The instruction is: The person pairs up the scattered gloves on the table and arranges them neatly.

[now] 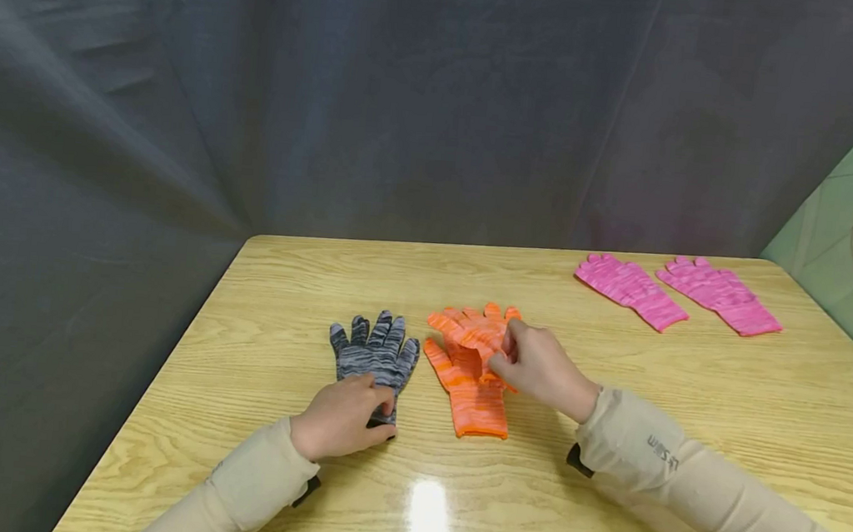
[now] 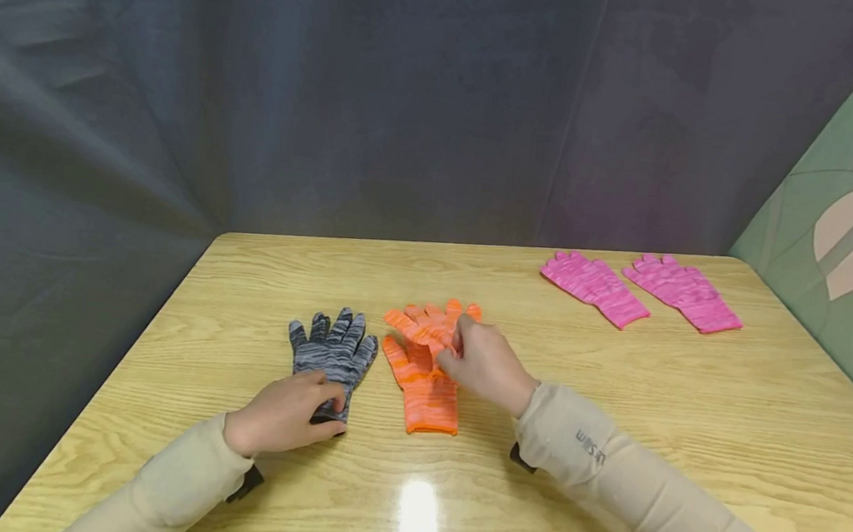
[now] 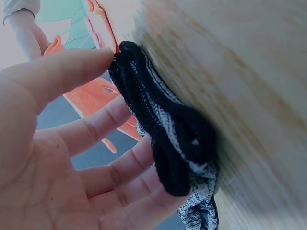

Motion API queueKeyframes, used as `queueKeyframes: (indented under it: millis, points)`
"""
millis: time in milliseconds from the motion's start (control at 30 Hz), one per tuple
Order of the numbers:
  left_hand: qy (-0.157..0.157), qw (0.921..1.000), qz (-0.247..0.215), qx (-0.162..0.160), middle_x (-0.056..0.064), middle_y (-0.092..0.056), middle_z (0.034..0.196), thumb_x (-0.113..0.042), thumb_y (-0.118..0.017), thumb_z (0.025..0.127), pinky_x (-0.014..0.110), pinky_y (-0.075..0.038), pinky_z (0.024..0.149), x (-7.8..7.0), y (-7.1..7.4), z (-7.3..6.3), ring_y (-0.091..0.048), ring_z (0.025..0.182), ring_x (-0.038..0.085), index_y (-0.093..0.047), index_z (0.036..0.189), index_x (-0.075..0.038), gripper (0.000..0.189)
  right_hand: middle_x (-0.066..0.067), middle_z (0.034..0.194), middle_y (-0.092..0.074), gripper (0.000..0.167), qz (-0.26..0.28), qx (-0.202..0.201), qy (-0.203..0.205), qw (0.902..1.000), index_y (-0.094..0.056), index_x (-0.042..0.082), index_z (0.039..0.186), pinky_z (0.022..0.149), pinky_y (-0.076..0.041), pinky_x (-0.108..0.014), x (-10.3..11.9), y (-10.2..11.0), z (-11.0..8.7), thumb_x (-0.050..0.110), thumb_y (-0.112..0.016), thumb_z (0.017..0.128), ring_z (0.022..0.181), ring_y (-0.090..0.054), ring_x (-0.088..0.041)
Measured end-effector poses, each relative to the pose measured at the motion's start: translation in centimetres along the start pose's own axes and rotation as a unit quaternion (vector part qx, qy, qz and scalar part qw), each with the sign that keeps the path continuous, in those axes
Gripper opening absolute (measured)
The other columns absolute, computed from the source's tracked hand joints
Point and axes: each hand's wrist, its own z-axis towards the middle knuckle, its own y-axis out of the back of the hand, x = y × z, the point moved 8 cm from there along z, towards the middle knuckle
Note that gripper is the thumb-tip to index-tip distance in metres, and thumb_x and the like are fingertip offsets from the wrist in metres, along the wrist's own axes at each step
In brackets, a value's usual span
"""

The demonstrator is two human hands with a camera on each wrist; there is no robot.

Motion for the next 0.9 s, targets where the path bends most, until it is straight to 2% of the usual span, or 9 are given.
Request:
queueKeyframes:
  millis: [567, 900]
  points:
    - [0.0, 1.0, 0.005, -0.002, 0.0, -0.048, 0.073, -0.03, -0.07, 0.082, 0.023, -0.027, 0.048, 0.1, 0.0, 0.0, -0.036, 0.06, 0.011, -0.057, 0.079, -0.016, 0.019, 0.002, 0.057, -0.044, 0.017, -0.003, 0.003, 0.013, 0.9999, -0.046, 0.008, 0.07, 0.045, -0.03, -0.019, 0.3, -0.9, -0.7, 0.011, -0.061, 0.078, 0.046, -0.037, -0.007]
    - [0.005, 1.0, 0.004, 0.001, 0.0, -0.051, 0.074, -0.03, -0.07, 0.082, 0.024, -0.029, 0.049, 0.1, -0.1, 0.0, -0.04, 0.062, 0.011, -0.057, 0.079, -0.016, 0.019, 0.003, 0.057, -0.043, 0.017, -0.004, 0.034, 0.005, 0.9994, -0.046, 0.009, 0.07, 0.045, -0.03, -0.019, 0.5, -2.0, -0.9, 0.011, -0.06, 0.08, 0.047, -0.036, -0.007]
